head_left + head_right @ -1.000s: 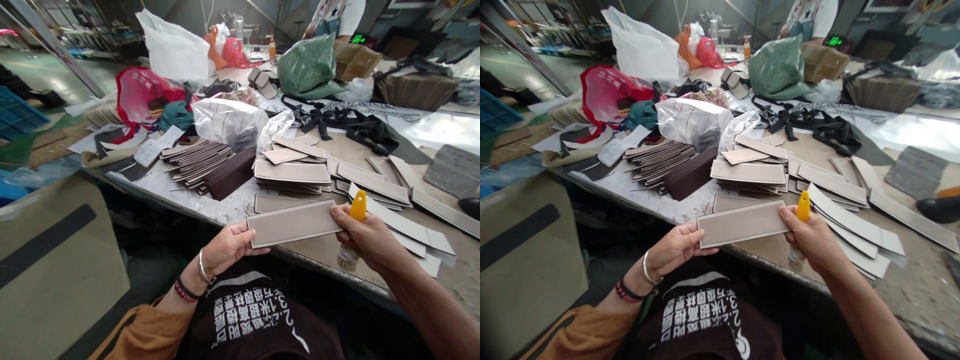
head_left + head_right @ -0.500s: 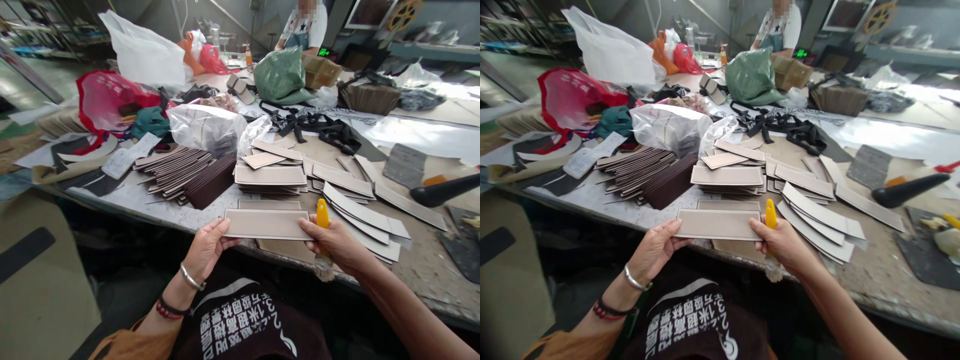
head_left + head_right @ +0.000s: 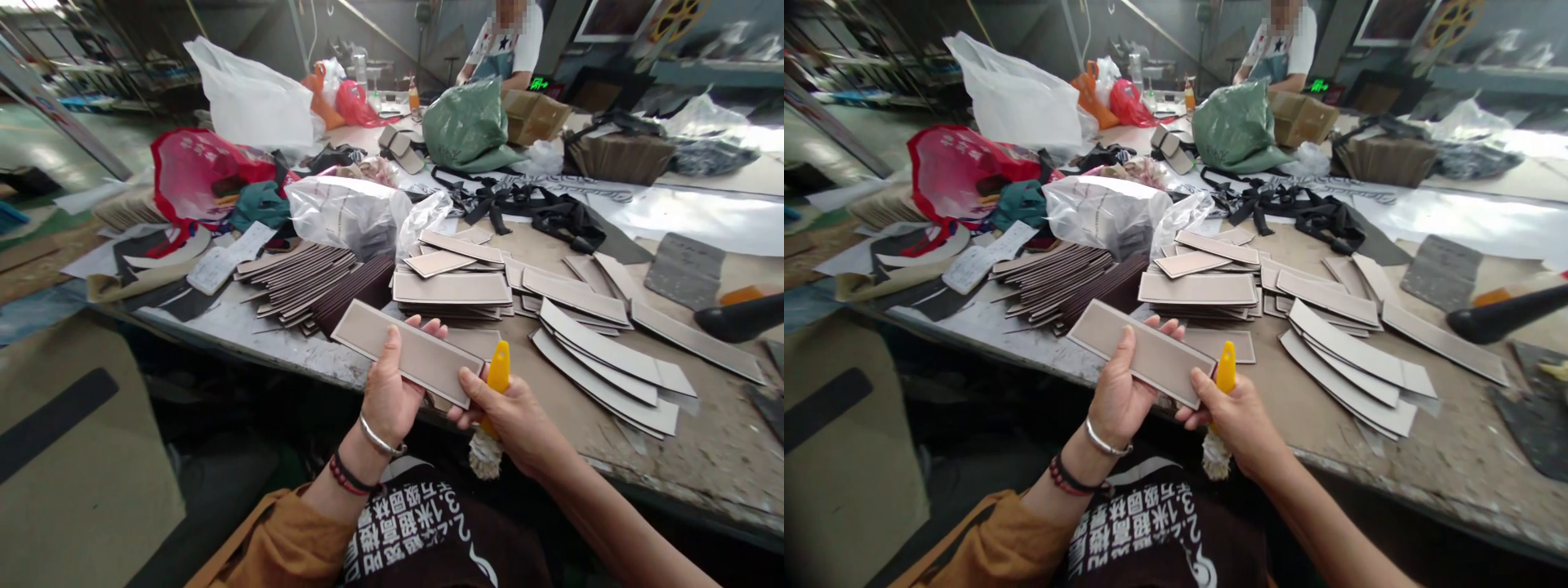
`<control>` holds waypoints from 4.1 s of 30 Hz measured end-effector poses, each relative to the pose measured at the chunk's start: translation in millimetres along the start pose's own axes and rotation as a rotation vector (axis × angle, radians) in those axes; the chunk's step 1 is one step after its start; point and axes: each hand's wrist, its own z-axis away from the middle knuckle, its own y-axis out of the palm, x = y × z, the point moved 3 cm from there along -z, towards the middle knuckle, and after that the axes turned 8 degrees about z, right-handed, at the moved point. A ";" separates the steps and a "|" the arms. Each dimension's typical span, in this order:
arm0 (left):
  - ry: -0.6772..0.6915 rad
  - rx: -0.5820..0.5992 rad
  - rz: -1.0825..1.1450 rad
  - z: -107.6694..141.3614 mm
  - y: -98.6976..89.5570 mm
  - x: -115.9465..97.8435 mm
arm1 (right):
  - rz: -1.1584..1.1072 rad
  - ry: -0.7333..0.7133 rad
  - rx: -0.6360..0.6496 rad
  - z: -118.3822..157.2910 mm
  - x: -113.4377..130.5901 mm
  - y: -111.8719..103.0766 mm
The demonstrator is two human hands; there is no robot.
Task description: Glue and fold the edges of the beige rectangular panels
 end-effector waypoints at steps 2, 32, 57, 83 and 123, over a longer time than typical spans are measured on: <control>0.019 0.014 0.006 -3.8 2.4 -2.9 | 0.013 0.029 0.047 0.6 -2.4 4.8; -0.425 0.076 -0.461 11.0 -25.1 30.4 | 0.846 -0.616 -0.289 -6.9 8.5 -10.0; -0.694 0.436 -1.223 -38.9 2.1 11.9 | -0.034 0.006 -0.098 -9.8 -21.5 -66.5; 0.784 1.138 -1.712 41.8 -11.5 63.0 | -0.157 0.351 -0.292 17.9 -54.4 -115.1; 0.663 0.605 -2.045 -11.6 -57.4 28.0 | -0.059 0.177 -0.352 41.3 -35.7 -137.1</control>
